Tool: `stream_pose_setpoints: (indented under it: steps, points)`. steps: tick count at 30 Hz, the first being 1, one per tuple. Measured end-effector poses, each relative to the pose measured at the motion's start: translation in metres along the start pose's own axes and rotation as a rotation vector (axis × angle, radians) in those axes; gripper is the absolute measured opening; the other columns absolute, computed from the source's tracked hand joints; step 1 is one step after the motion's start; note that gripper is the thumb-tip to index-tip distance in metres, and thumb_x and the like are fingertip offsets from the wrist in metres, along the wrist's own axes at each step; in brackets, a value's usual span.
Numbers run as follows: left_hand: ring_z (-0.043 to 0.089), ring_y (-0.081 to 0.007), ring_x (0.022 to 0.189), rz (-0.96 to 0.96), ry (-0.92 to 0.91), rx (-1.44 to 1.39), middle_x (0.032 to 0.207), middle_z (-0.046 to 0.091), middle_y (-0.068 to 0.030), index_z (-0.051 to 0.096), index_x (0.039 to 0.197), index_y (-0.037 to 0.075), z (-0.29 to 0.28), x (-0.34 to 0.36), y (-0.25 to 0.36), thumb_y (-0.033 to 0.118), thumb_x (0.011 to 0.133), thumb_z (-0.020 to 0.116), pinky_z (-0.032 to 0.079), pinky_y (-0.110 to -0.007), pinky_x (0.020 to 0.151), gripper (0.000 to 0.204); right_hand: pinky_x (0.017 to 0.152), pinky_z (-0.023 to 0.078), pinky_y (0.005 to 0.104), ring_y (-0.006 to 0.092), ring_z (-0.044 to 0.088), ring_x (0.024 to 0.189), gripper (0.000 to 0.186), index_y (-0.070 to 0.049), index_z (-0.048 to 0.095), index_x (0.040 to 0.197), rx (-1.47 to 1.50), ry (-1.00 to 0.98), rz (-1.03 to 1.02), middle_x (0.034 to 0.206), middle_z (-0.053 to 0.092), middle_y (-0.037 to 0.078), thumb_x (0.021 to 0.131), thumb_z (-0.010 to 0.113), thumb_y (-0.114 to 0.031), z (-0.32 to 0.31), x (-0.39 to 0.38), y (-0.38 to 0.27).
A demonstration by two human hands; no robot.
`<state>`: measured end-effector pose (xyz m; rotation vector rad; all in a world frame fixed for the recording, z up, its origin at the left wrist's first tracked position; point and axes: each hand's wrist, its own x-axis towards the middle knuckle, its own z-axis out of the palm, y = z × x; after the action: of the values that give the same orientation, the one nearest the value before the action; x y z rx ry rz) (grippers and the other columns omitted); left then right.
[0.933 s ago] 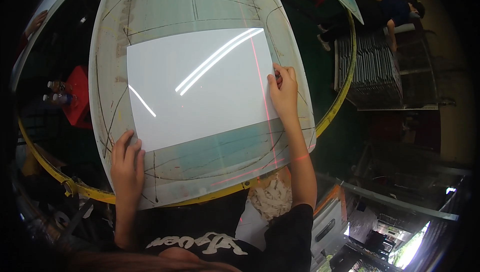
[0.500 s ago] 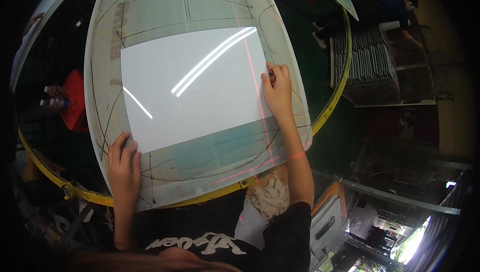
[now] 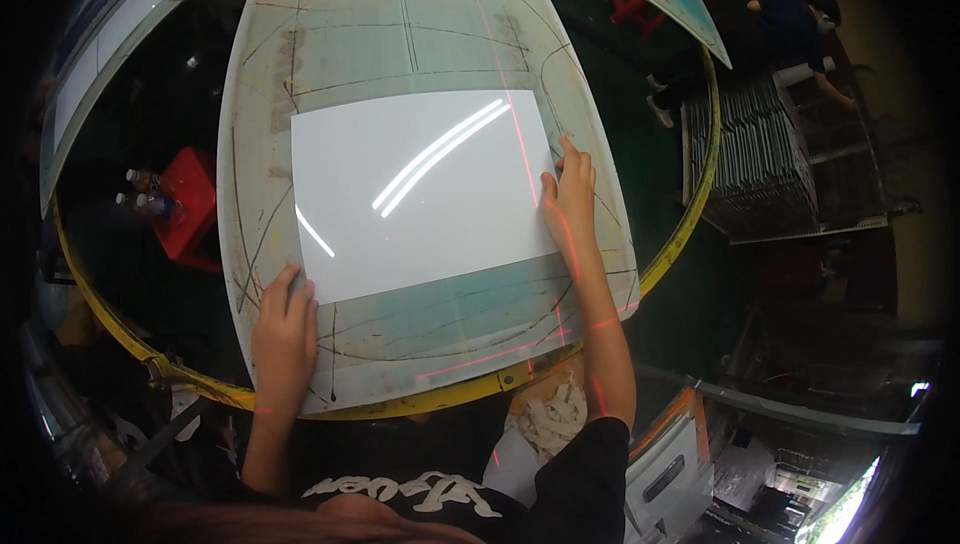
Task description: Manually aligning white paper sheets onto a rotating screen printing machine platen using a laser guide.
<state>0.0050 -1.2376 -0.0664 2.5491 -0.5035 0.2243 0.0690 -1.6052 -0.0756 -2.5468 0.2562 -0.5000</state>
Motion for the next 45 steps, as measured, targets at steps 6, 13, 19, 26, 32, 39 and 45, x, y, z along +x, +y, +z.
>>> stream_pose_setpoints:
  steps: [6,13,19,26,32,39,45]
  points:
    - [0.052,-0.0354,0.114,0.09,-0.031,0.124,0.127,0.052,-0.0179,0.058,0.111,-0.002,-0.007,-0.009,0.006,0.002,0.084,0.056,0.046,-0.042,0.093,0.027,0.088,0.043,0.0428,0.0367,0.049,0.102,0.052,-0.01,0.048,0.131,-0.248,-0.121,-0.104,0.109,0.046,0.019,0.081,0.06,-0.001,-0.013,-0.001,0.026]
    - [0.049,-0.0366,0.12,0.248,0.012,0.02,0.134,0.048,-0.0177,0.059,0.118,0.003,-0.037,-0.059,0.025,0.005,0.083,0.06,0.041,-0.045,0.097,0.036,0.093,0.037,0.0387,0.0263,0.051,0.106,0.043,-0.014,0.053,0.129,-0.245,-0.02,0.024,0.11,0.05,0.01,0.087,0.06,-0.019,-0.132,-0.122,-0.019]
    - [0.054,-0.0354,0.114,0.414,-0.02,-0.175,0.128,0.054,-0.0175,0.063,0.109,0.001,-0.024,-0.104,0.034,0.0,0.084,0.059,0.044,-0.042,0.092,0.025,0.081,0.047,0.0357,0.0253,0.061,0.092,0.035,-0.009,0.059,0.118,-0.343,-0.058,0.557,0.099,0.061,0.01,0.085,0.063,-0.02,-0.243,-0.357,0.023]
    - [0.056,-0.0365,0.112,0.6,-0.155,-0.219,0.126,0.055,-0.0188,0.062,0.104,0.001,-0.018,-0.115,0.052,-0.003,0.081,0.061,0.046,-0.042,0.09,0.023,0.091,0.045,0.0372,0.031,0.058,0.105,0.041,-0.004,0.061,0.115,-0.431,-0.115,0.941,0.113,0.061,0.016,0.078,0.071,-0.019,-0.258,-0.549,0.015]
    - [0.057,-0.038,0.108,0.676,-0.136,-0.201,0.124,0.055,-0.02,0.061,0.105,0.0,-0.028,-0.119,0.073,-0.004,0.08,0.061,0.047,-0.044,0.089,0.026,0.098,0.041,0.0382,0.0329,0.054,0.114,0.045,-0.005,0.061,0.117,-0.375,0.054,0.916,0.119,0.06,0.015,0.076,0.072,-0.019,-0.258,-0.571,0.012]
    - [0.057,-0.0365,0.11,0.652,-0.168,-0.199,0.126,0.055,-0.0179,0.061,0.107,0.002,-0.024,-0.135,0.078,-0.002,0.079,0.061,0.047,-0.043,0.089,0.028,0.098,0.041,0.0376,0.0307,0.055,0.113,0.046,-0.006,0.062,0.117,-0.369,0.069,0.913,0.118,0.061,0.014,0.076,0.073,-0.021,-0.258,-0.573,0.01]
    - [0.056,-0.0358,0.111,0.662,-0.176,-0.205,0.127,0.054,-0.0167,0.061,0.108,0.003,-0.022,-0.14,0.079,-0.001,0.079,0.061,0.046,-0.043,0.091,0.029,0.097,0.042,0.037,0.0304,0.055,0.113,0.045,-0.006,0.062,0.117,-0.35,0.09,0.866,0.118,0.062,0.013,0.077,0.073,-0.022,-0.262,-0.577,0.011]
